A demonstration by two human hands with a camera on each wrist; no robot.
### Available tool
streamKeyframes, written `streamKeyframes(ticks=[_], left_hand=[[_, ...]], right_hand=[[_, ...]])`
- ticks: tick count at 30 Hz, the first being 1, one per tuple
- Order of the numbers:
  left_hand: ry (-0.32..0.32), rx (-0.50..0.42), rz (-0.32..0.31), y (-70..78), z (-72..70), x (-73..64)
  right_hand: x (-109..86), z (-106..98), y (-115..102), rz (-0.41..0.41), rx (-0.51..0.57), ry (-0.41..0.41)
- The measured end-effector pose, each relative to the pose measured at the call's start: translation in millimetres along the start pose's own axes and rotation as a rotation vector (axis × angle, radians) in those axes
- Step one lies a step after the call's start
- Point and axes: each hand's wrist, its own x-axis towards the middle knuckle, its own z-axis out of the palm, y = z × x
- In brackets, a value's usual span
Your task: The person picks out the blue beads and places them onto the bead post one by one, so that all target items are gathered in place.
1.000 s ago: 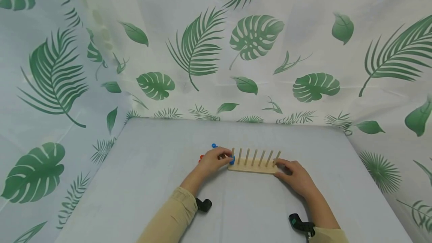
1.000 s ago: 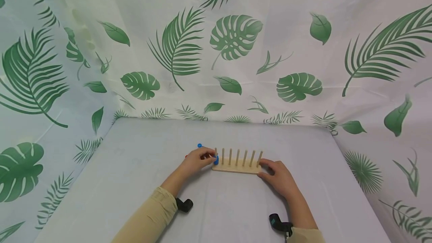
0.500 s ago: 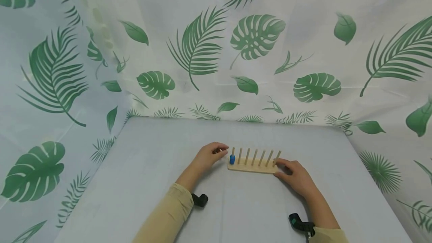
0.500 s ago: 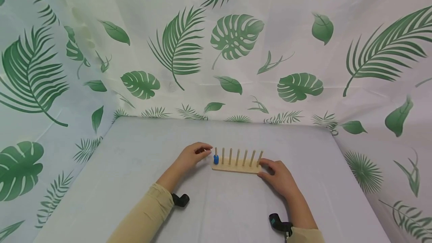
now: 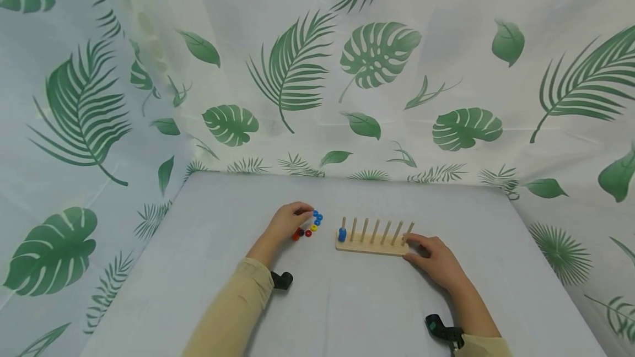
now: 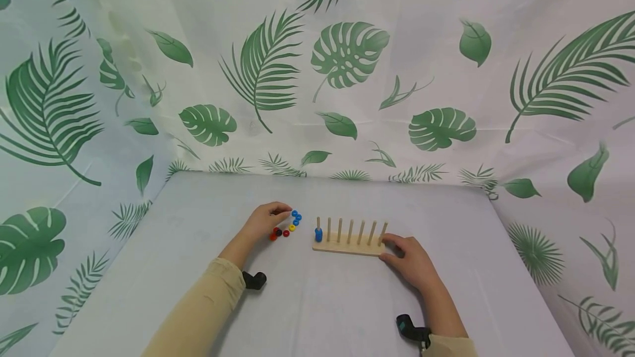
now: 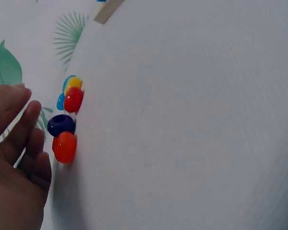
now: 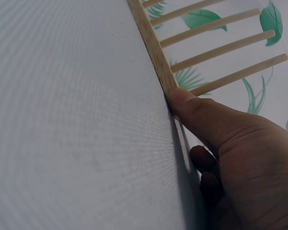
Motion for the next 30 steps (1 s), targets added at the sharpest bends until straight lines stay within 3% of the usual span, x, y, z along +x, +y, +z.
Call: streamKeyframes(ticks=[16,30], left_hand=[[-0.029,0.15,-0.065,-2.8,5.0,15.5],[-0.025,0.364,-0.023,5.7,10.7,18.4]], right_hand=[[1.1,1,2,0.014,0.002,-0.004],[-0.1,0,0,0.014,0.011,-0.007]])
